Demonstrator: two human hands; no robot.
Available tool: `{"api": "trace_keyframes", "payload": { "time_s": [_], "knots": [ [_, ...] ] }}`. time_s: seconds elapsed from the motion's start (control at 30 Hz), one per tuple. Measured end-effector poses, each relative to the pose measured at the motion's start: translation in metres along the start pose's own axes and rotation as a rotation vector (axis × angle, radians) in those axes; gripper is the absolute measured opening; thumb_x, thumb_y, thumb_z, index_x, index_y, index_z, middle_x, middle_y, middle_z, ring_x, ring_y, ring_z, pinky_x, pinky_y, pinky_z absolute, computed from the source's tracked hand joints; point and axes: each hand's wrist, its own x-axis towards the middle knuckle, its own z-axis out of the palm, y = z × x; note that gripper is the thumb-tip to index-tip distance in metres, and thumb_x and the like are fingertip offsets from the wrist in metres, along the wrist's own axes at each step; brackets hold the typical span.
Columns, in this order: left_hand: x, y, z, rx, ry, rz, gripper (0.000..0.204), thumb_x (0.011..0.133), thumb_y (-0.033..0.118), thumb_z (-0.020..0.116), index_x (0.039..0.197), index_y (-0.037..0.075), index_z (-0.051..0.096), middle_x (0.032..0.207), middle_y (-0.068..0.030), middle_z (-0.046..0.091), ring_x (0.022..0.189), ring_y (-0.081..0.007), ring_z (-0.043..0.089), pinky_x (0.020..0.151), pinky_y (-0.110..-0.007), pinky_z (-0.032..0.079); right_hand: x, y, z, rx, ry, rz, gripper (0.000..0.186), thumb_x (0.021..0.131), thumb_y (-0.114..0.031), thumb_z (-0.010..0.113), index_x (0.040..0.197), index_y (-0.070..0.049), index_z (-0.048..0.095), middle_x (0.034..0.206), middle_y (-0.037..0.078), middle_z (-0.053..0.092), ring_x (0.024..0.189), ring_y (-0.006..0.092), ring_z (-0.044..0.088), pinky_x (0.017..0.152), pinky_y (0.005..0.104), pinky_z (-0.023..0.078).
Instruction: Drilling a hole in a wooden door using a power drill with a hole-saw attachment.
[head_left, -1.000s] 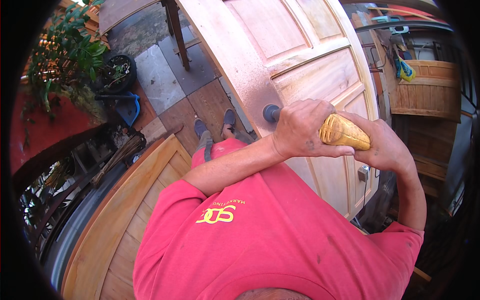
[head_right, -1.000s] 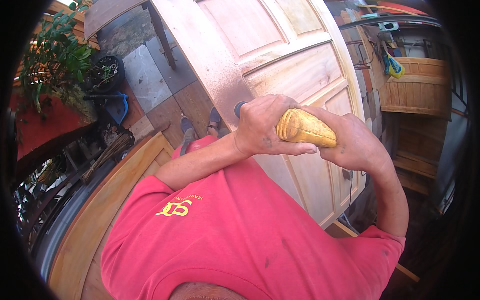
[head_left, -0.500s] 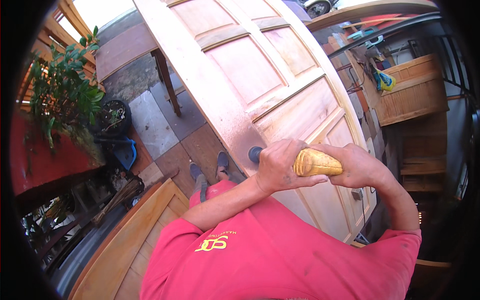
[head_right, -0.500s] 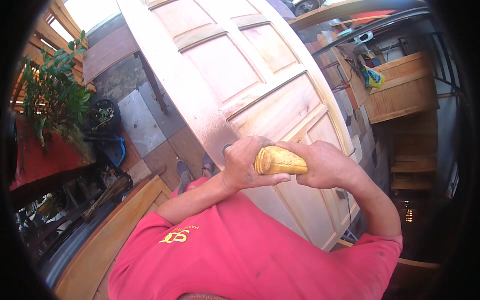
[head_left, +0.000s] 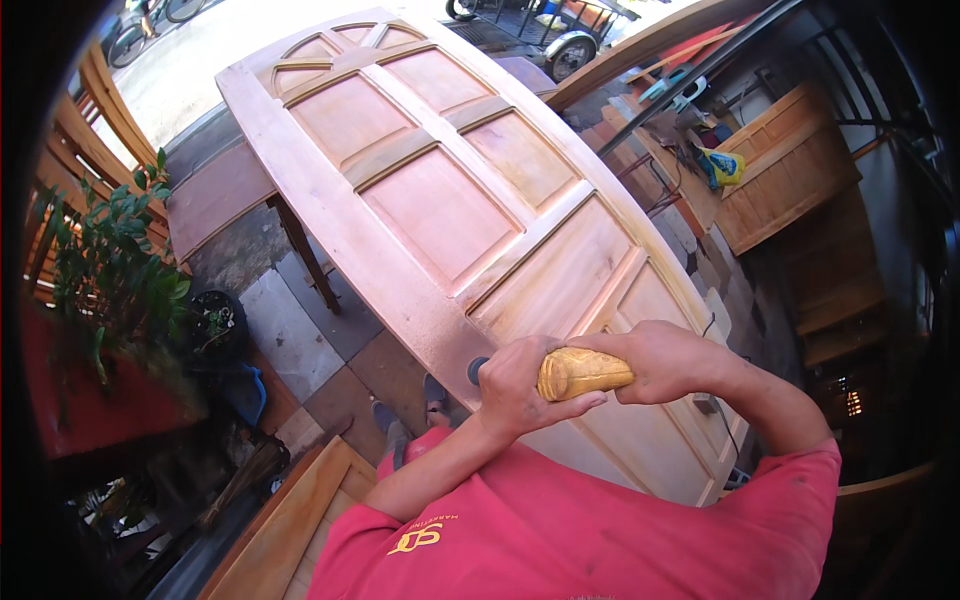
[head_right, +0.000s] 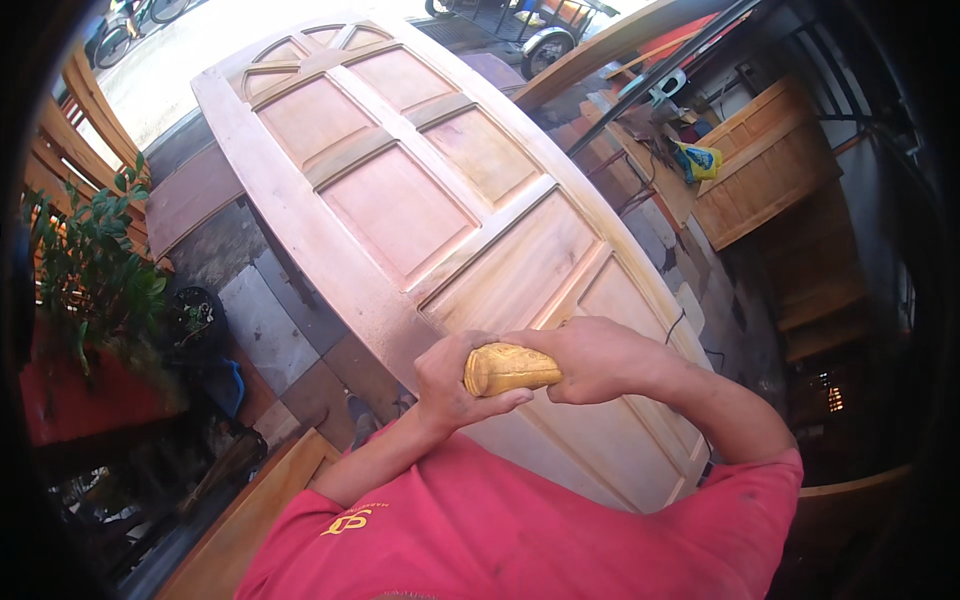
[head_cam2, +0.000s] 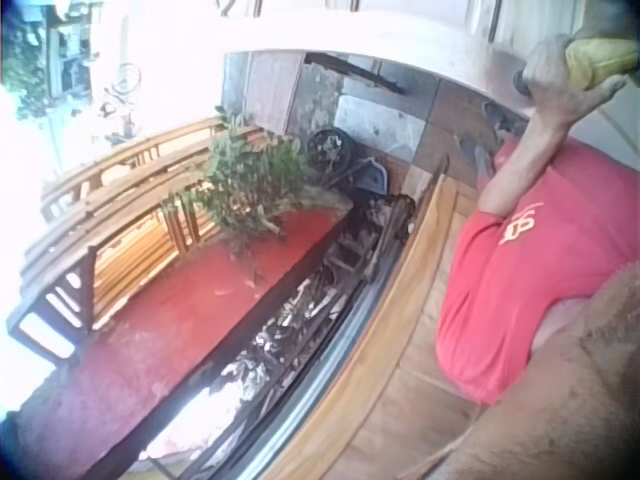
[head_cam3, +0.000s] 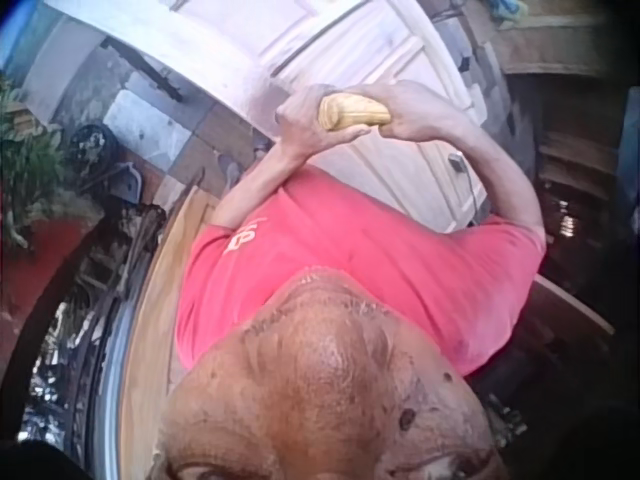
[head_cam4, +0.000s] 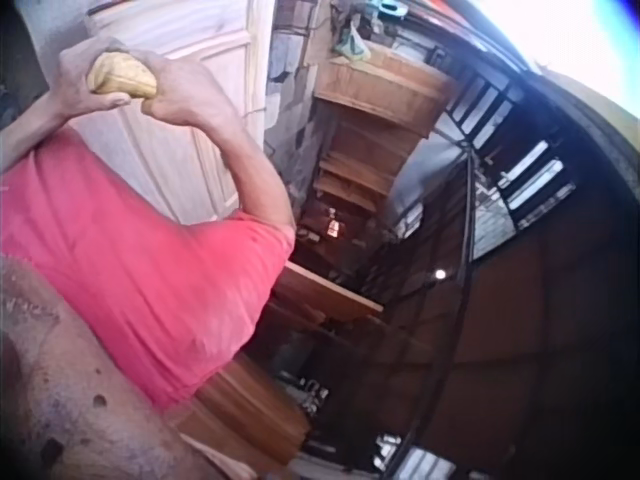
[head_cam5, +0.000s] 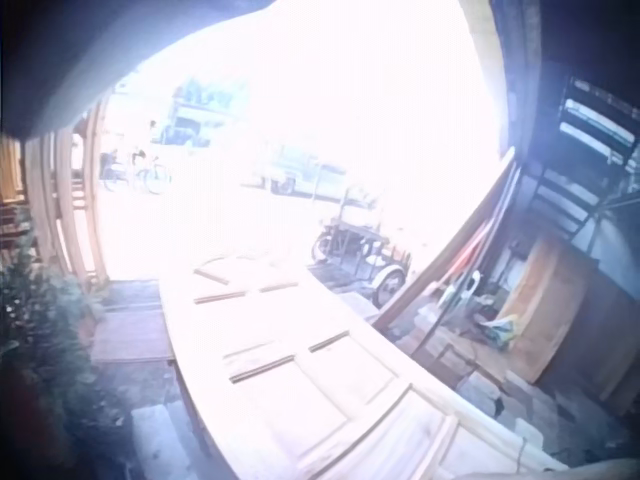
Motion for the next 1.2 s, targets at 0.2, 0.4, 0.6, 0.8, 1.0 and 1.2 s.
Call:
{"api": "trace_keyframes", "payload": {
  "time_s": [0.2, 0.4, 0.6, 0.8, 1.0, 1.2],
  "knots": [
    [-0.002, 0.002, -0.002, 0.026, 0.016, -0.007, 0.07, 0.072, 0.057, 0.105, 0.108, 0.005, 0.075, 0.084, -0.0125, 0.073, 0.071, -0.0311, 0.074, 0.064, -0.041, 0.059, 0.0, 0.001, 0.002, 0.017, -0.014, 0.006, 0.094, 0.082, -0.016, 0.079, 0.171, -0.025, 0.05, 0.107, 0.025, 0.08, 0.097, 0.0492, 0.077, 0.09, 0.0559, 0.06],
    [-0.002, 0.003, -0.004, 0.021, -0.014, -0.025, 0.074, 0.069, 0.054, 0.107, 0.113, 0.003, 0.075, 0.092, -0.013, 0.079, 0.077, -0.0299, 0.078, 0.07, -0.04, 0.062, 0.004, 0.005, 0.006, -0.009, 0.014, 0.017, 0.088, 0.085, -0.018, 0.081, 0.168, -0.023, 0.052, 0.108, 0.024, 0.081, 0.098, 0.0483, 0.077, 0.09, 0.0562, 0.061],
    [-0.002, 0.001, -0.002, 0.033, 0.018, -0.035, 0.073, 0.07, 0.06, 0.105, 0.109, 0.007, 0.075, 0.087, -0.011, 0.077, 0.073, -0.0289, 0.077, 0.067, -0.039, 0.061, 0.004, 0.005, 0.009, 0.054, 0.039, -0.009, 0.085, 0.085, -0.014, 0.081, 0.166, -0.023, 0.056, 0.109, 0.024, 0.081, 0.101, 0.0492, 0.077, 0.091, 0.0563, 0.061],
    [-0.003, 0.0, 0.001, 0.042, 0.082, 0.002, 0.07, 0.069, 0.059, 0.105, 0.104, 0.006, 0.077, 0.085, -0.0104, 0.075, 0.071, -0.0281, 0.076, 0.066, -0.037, 0.06, 0.002, -0.001, 0.009, 0.122, 0.085, 0.01, 0.083, 0.084, -0.007, 0.078, 0.164, -0.02, 0.059, 0.109, 0.025, 0.081, 0.104, 0.0492, 0.077, 0.093, 0.0541, 0.061],
    [-0.005, -0.001, 0.006, 0.046, 0.107, -0.001, 0.074, 0.073, 0.069, 0.098, 0.099, 0.007, 0.07, 0.079, -0.0121, 0.068, 0.069, -0.0325, 0.072, 0.066, -0.042, 0.06, 0.002, -0.004, 0.008, 0.15, 0.096, -0.031, 0.082, 0.083, -0.006, 0.078, 0.162, -0.018, 0.06, 0.112, 0.026, 0.081, 0.107, 0.0492, 0.077, 0.094, 0.0525, 0.061],
    [-0.006, -0.001, 0.007, 0.032, 0.119, -0.01, 0.075, 0.073, 0.071, 0.097, 0.101, 0.007, 0.071, 0.079, -0.0119, 0.068, 0.069, -0.0327, 0.072, 0.066, -0.043, 0.06, 0.002, -0.005, 0.009, 0.164, 0.095, -0.033, 0.08, 0.084, -0.007, 0.079, 0.161, -0.017, 0.061, 0.114, 0.025, 0.081, 0.11, 0.0489, 0.078, 0.096, 0.052, 0.062]
  ]
}}
